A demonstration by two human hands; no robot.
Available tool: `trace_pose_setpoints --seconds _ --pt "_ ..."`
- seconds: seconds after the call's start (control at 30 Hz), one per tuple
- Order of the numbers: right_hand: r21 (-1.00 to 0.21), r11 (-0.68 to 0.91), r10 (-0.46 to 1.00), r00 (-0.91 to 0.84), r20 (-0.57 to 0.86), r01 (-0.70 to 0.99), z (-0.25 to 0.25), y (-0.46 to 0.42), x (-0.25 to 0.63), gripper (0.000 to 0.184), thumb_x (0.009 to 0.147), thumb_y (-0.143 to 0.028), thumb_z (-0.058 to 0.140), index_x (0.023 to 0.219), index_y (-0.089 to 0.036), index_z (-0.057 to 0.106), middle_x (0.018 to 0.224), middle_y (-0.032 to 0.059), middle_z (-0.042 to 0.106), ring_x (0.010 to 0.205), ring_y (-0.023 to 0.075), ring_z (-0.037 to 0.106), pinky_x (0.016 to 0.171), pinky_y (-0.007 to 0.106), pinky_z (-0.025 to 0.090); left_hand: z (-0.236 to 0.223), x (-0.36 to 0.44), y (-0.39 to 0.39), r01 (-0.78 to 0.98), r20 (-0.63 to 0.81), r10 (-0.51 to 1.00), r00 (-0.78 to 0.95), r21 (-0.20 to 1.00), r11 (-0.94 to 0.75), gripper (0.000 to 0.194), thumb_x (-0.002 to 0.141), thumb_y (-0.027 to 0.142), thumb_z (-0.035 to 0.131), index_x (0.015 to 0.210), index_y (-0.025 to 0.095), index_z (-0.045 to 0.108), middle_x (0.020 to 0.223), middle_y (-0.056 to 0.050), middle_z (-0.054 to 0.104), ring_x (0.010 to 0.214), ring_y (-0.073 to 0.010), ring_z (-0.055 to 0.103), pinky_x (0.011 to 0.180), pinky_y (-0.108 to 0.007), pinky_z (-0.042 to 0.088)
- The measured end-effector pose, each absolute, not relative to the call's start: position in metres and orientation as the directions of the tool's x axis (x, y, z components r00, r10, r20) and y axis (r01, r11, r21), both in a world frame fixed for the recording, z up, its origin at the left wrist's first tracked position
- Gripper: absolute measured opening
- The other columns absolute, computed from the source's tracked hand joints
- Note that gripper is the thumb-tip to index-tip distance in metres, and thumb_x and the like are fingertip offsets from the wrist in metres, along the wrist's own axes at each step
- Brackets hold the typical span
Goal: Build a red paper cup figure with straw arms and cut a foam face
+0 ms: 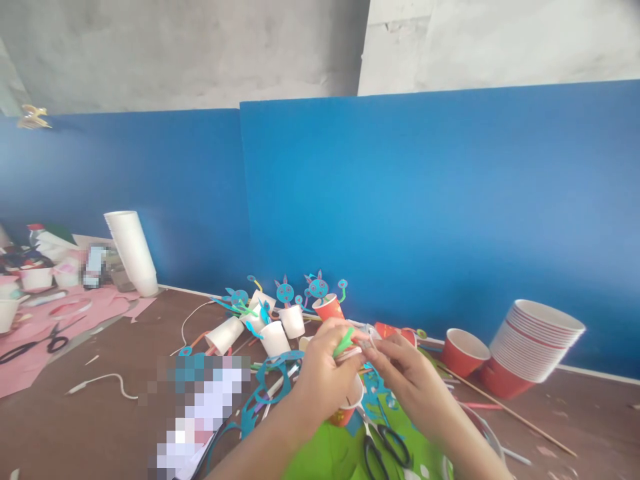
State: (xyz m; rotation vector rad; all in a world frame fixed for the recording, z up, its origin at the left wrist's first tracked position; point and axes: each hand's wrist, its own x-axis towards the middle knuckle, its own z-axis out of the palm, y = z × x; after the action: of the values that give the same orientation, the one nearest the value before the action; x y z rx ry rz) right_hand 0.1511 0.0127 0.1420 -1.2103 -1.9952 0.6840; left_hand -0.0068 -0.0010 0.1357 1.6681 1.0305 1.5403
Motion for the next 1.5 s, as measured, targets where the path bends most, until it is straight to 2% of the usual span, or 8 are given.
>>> trace_pose_setpoints --seconds 0.23,0.4,0.63,0.8,0.93,1.1,1.27,1.5 --pt "-0.729 0.403 0.913 -0.297 0.279 0.553 0.1385 0.0144 0.1490 0.049 0.092 -0.058 0.041 0.071 -0.019 0.063 0.069 0.0001 0.045 0.063 0.0165 0.049 0.059 0.029 0.040 0.1348 -0.0071 0.0010 0.155 0.472 0.882 0.005 0.871 -0.467 0.010 0.080 0.011 0.064 0.083 0.019 0.067 0.094 -0.003 0.061 0.092 -0.0190 0.060 0.084 -0.029 0.049" --pt "-0.734 0.399 0.914 -0.303 0.270 0.550 0.1394 0.0151 0.1515 0.049 0.092 -0.058 0.043 0.072 -0.019 0.066 0.068 0.0000 0.046 0.063 0.0166 0.050 0.058 0.029 0.040 0.1308 -0.0069 0.0027 0.130 0.453 0.891 0.019 0.883 -0.451 0.026 0.082 0.017 0.065 0.107 0.023 0.067 0.104 -0.004 0.064 0.102 -0.0200 0.060 0.088 -0.030 0.049" --pt "-0.713 0.428 0.902 -0.316 0.295 0.555 0.1405 0.0154 0.1542 0.050 0.092 -0.058 0.044 0.074 -0.019 0.070 0.067 0.0012 0.050 0.063 0.0169 0.050 0.058 0.028 0.039 0.1274 -0.0027 0.0000 0.111 0.446 0.895 -0.021 0.891 -0.441 0.017 0.081 0.018 0.065 0.097 0.022 0.071 0.100 -0.004 0.064 0.100 -0.0199 0.062 0.084 -0.029 0.051" --pt "-0.702 0.433 0.901 -0.301 0.313 0.566 0.1394 0.0159 0.1530 0.050 0.091 -0.058 0.045 0.074 -0.019 0.071 0.069 0.0017 0.052 0.065 0.0172 0.052 0.059 0.028 0.040 0.1291 -0.0026 0.0011 0.096 0.460 0.887 -0.041 0.886 -0.454 0.005 0.078 0.019 0.066 0.083 0.021 0.067 0.093 -0.002 0.064 0.087 -0.0182 0.063 0.074 -0.027 0.052" --pt "-0.711 0.450 0.892 -0.298 0.339 0.540 0.1412 0.0138 0.1513 0.047 0.091 -0.058 0.046 0.074 -0.020 0.070 0.071 0.0010 0.049 0.067 0.0165 0.051 0.060 0.027 0.041 0.1334 -0.0046 0.0000 0.178 0.438 0.898 -0.046 0.888 -0.424 0.009 0.078 0.018 0.063 0.086 0.022 0.065 0.091 -0.001 0.065 0.082 -0.0176 0.063 0.073 -0.028 0.051" --pt "-0.727 0.435 0.899 -0.306 0.314 0.532 0.1431 0.0114 0.1497 0.049 0.092 -0.059 0.044 0.075 -0.020 0.069 0.075 0.0006 0.046 0.069 0.0158 0.050 0.062 0.027 0.040 0.1324 -0.0082 0.0001 0.217 0.504 0.864 -0.012 0.844 -0.490 0.017 0.082 0.021 0.062 0.098 0.023 0.067 0.100 -0.004 0.067 0.096 -0.0205 0.063 0.081 -0.030 0.051" --pt "-0.735 0.422 0.905 -0.288 0.311 0.531 0.1413 0.0101 0.1486 0.043 0.093 -0.054 0.046 0.080 -0.022 0.070 0.076 0.0006 0.046 0.072 0.0165 0.051 0.064 0.027 0.040 0.1302 -0.0095 0.0013 0.228 0.561 0.828 -0.004 0.807 -0.545 0.013 0.082 0.019 0.061 0.091 0.023 0.069 0.097 -0.005 0.067 0.095 -0.0215 0.064 0.081 -0.031 0.052" --pt "-0.732 0.419 0.908 -0.267 0.323 0.538 0.1421 0.0083 0.1473 0.045 0.092 -0.056 0.046 0.075 -0.021 0.068 0.074 0.0000 0.044 0.068 0.0157 0.048 0.060 0.027 0.039 0.1276 -0.0088 0.0017 0.234 0.528 0.849 -0.002 0.826 -0.513 0.008 0.081 0.021 0.061 0.078 0.022 0.069 0.100 -0.006 0.064 0.096 -0.0218 0.063 0.079 -0.029 0.052"
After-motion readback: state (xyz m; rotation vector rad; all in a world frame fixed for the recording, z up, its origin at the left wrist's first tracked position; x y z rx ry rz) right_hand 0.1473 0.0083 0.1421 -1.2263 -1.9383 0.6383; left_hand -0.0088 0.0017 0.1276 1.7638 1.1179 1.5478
